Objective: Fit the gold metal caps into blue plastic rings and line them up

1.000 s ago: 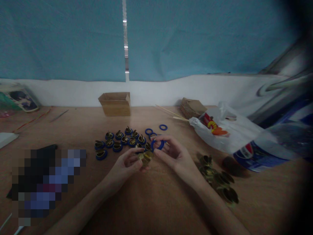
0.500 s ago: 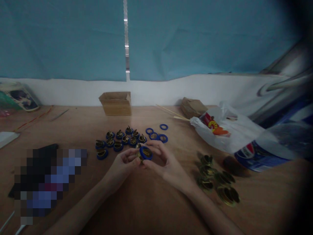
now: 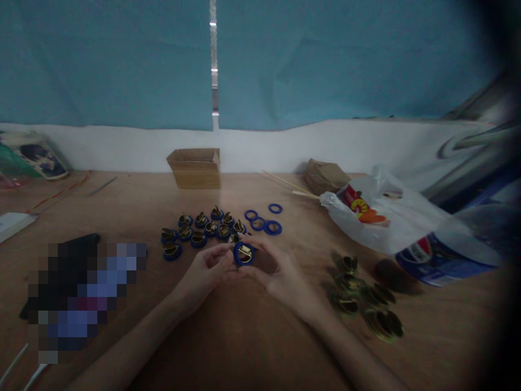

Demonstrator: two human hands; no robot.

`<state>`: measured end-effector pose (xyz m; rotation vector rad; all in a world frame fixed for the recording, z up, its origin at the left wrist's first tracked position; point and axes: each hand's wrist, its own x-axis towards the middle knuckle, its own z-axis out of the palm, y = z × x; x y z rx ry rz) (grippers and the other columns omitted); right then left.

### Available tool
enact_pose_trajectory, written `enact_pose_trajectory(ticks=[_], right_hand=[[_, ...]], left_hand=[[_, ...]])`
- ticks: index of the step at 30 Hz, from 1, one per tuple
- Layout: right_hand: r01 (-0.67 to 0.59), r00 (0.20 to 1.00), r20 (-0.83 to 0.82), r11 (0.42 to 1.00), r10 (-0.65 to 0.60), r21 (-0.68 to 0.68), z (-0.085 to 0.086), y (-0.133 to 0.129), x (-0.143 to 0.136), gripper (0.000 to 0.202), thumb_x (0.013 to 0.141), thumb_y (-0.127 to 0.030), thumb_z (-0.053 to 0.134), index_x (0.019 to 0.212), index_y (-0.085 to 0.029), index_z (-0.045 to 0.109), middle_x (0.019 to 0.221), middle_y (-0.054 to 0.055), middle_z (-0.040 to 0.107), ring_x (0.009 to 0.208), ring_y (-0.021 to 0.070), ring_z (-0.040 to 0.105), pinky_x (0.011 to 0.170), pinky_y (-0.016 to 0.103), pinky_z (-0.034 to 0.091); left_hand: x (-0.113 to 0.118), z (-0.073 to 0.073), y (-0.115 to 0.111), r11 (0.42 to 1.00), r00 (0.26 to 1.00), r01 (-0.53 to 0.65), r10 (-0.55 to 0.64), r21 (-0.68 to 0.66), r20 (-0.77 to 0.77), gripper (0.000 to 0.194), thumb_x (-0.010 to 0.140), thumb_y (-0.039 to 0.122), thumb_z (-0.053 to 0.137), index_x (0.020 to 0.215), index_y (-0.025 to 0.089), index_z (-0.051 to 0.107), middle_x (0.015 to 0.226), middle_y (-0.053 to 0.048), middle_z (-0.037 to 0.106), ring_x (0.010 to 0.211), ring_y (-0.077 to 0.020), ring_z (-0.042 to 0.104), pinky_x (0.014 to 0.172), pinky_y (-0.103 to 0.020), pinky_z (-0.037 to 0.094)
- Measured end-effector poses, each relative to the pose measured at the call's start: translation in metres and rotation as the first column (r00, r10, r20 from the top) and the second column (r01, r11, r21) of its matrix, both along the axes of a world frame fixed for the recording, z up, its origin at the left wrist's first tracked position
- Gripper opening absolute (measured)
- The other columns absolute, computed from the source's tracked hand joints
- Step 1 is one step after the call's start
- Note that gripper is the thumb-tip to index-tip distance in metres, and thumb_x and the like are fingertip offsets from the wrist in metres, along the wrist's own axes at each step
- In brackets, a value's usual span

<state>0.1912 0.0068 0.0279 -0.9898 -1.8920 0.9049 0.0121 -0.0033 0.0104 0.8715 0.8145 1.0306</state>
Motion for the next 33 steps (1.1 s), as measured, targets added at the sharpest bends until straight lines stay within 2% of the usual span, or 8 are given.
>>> enact_pose_trajectory(ticks=[4,8,12,14,16,21,26,33], right_hand=[[0.015,0.998,0.062,0.999,-0.017,0.047,0.001,-0.001,-0.001,0.048,0.076,-0.013,0.066,0.120,-0.028,0.053,0.119,0.005,0.063,0.111,0.0234,0.059,0.097,0.043,0.046],[0.006,0.998,0.057,1.000,-0.007,0.005,0.000,-0.002,-0.004,0.046,0.076,-0.011,0.065,0.118,-0.026,0.052,0.114,0.005,0.064,0.106,0.0220,0.061,0.094,0.041,0.048],[-0.118,0.984,-0.153,0.977,0.091,-0.176,0.001,-0.002,-0.003,0.038,0.080,-0.016,0.062,0.115,-0.026,0.051,0.113,0.005,0.062,0.106,0.0190,0.060,0.092,0.038,0.050],[-0.222,0.952,-0.263,0.943,0.155,-0.248,0.006,-0.001,-0.001,0.034,0.083,-0.017,0.059,0.114,-0.025,0.051,0.113,0.004,0.063,0.106,0.0178,0.061,0.093,0.038,0.050],[-0.272,0.933,-0.310,0.920,0.181,-0.282,0.012,0.001,0.001,0.029,0.085,-0.017,0.055,0.112,-0.025,0.055,0.112,0.004,0.064,0.108,0.0175,0.060,0.097,0.038,0.048],[-0.241,0.937,-0.317,0.927,0.146,-0.287,0.019,0.002,0.003,0.021,0.087,-0.018,0.052,0.105,-0.026,0.060,0.107,0.002,0.067,0.107,0.0166,0.061,0.097,0.037,0.048],[-0.209,0.948,-0.294,0.937,0.123,-0.280,0.015,0.003,0.002,0.020,0.087,-0.021,0.054,0.105,-0.025,0.061,0.108,0.003,0.068,0.104,0.0174,0.062,0.096,0.038,0.049],[-0.206,0.945,-0.310,0.930,0.107,-0.306,0.010,0.001,-0.001,0.020,0.084,-0.020,0.056,0.103,-0.023,0.061,0.101,0.002,0.071,0.097,0.0167,0.066,0.089,0.036,0.053]], left_hand=[[-0.002,-0.002,0.001,0.998,0.999,0.040,-0.039,0.042,-0.028,0.036,0.078,0.031,0.069,0.112,0.017,0.064,0.104,-0.009,0.071,0.090,-0.0192,0.068,0.088,-0.035,0.052],[-0.003,-0.003,0.002,0.995,0.998,0.063,-0.061,0.075,-0.029,0.032,0.081,0.031,0.066,0.111,0.019,0.065,0.104,-0.007,0.071,0.090,-0.0182,0.068,0.088,-0.033,0.051],[-0.002,0.002,0.000,0.993,0.997,0.062,-0.058,0.096,-0.049,0.028,0.085,0.031,0.061,0.109,0.018,0.066,0.107,-0.006,0.069,0.093,-0.0184,0.066,0.084,-0.030,0.052],[0.000,0.005,0.000,0.995,0.999,0.042,-0.039,0.089,-0.035,0.025,0.085,0.032,0.060,0.104,0.018,0.067,0.105,-0.006,0.069,0.093,-0.0192,0.066,0.084,-0.032,0.053],[0.001,0.007,0.000,0.997,0.999,0.025,-0.022,0.069,-0.037,0.024,0.084,0.033,0.061,0.100,0.017,0.068,0.101,-0.006,0.071,0.090,-0.0205,0.067,0.084,-0.036,0.054],[0.002,0.010,-0.001,0.997,0.997,0.021,-0.015,0.079,-0.072,0.023,0.082,0.034,0.062,0.098,0.017,0.068,0.096,-0.005,0.071,0.086,-0.0210,0.069,0.083,-0.039,0.054],[0.001,0.010,-0.001,0.995,0.998,0.006,0.001,0.096,-0.070,0.024,0.081,0.034,0.063,0.097,0.017,0.067,0.096,-0.005,0.071,0.085,-0.0213,0.068,0.082,-0.040,0.054],[-0.001,0.008,0.000,0.996,0.993,0.009,0.002,0.092,-0.117,0.024,0.083,0.036,0.059,0.094,0.016,0.066,0.093,-0.005,0.069,0.081,-0.0203,0.067,0.073,-0.035,0.055]])
